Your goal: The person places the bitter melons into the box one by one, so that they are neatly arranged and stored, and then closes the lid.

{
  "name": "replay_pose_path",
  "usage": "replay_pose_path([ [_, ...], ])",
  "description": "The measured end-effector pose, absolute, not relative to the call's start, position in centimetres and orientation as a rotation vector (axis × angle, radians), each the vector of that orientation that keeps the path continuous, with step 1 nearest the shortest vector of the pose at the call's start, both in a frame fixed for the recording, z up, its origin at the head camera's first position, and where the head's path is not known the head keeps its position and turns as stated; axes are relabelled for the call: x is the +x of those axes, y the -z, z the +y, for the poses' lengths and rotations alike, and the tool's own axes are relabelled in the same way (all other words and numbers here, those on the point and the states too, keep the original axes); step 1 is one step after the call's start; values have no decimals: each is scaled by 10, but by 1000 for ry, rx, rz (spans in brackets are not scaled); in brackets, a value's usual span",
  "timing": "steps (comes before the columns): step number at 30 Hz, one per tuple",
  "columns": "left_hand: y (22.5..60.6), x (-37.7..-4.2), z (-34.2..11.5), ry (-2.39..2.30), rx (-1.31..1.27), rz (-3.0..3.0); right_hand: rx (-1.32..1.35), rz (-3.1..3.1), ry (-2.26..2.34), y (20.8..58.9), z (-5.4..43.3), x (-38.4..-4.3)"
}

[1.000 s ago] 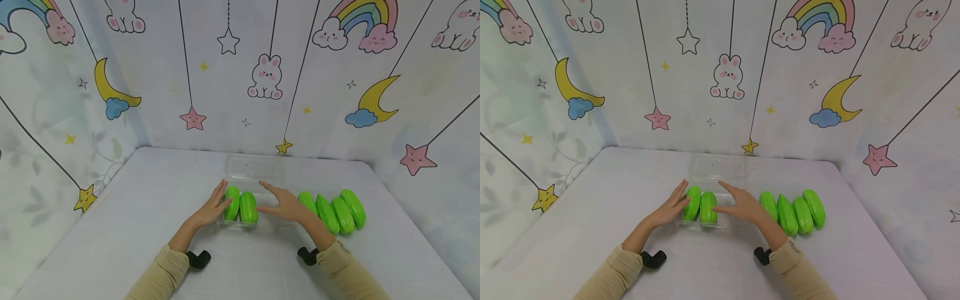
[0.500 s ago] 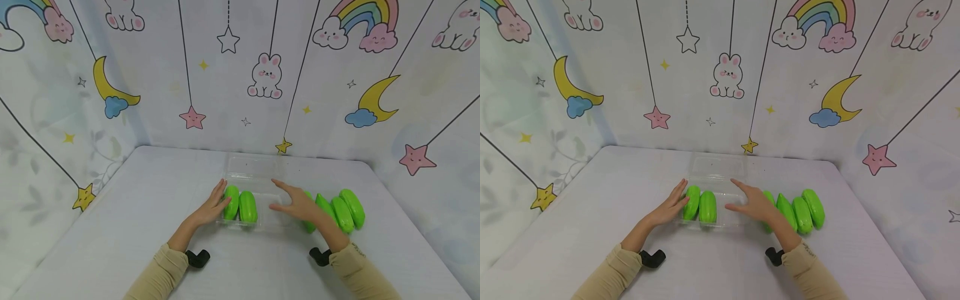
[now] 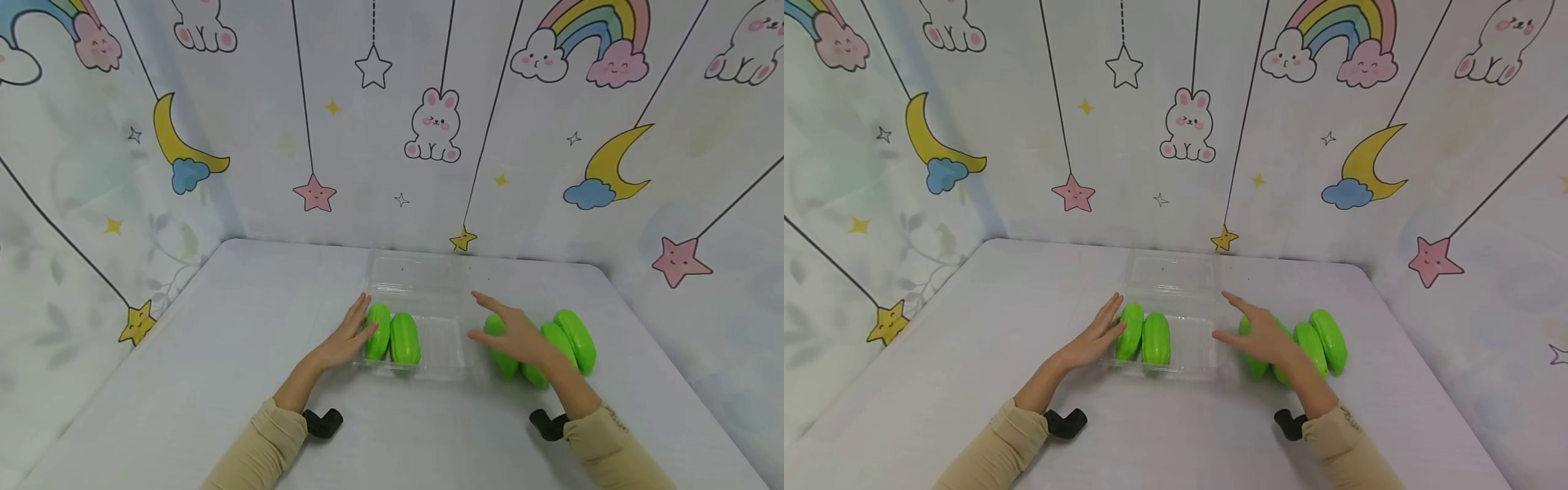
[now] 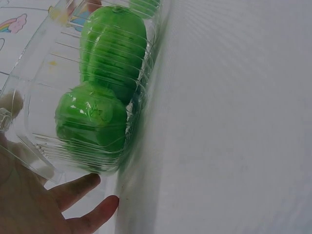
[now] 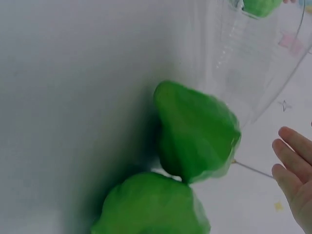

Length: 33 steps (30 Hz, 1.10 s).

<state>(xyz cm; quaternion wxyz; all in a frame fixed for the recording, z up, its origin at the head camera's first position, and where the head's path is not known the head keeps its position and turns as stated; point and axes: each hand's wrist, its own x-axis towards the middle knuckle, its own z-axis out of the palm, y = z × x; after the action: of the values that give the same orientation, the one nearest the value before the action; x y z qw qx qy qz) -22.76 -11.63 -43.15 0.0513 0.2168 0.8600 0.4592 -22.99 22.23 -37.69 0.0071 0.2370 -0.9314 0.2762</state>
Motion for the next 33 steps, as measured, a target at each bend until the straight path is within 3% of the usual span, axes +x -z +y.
replay_pose_path([
  [33, 432, -226, -116, -1397, 674, 2620, 488, -2960, -765, 377, 304, -226],
])
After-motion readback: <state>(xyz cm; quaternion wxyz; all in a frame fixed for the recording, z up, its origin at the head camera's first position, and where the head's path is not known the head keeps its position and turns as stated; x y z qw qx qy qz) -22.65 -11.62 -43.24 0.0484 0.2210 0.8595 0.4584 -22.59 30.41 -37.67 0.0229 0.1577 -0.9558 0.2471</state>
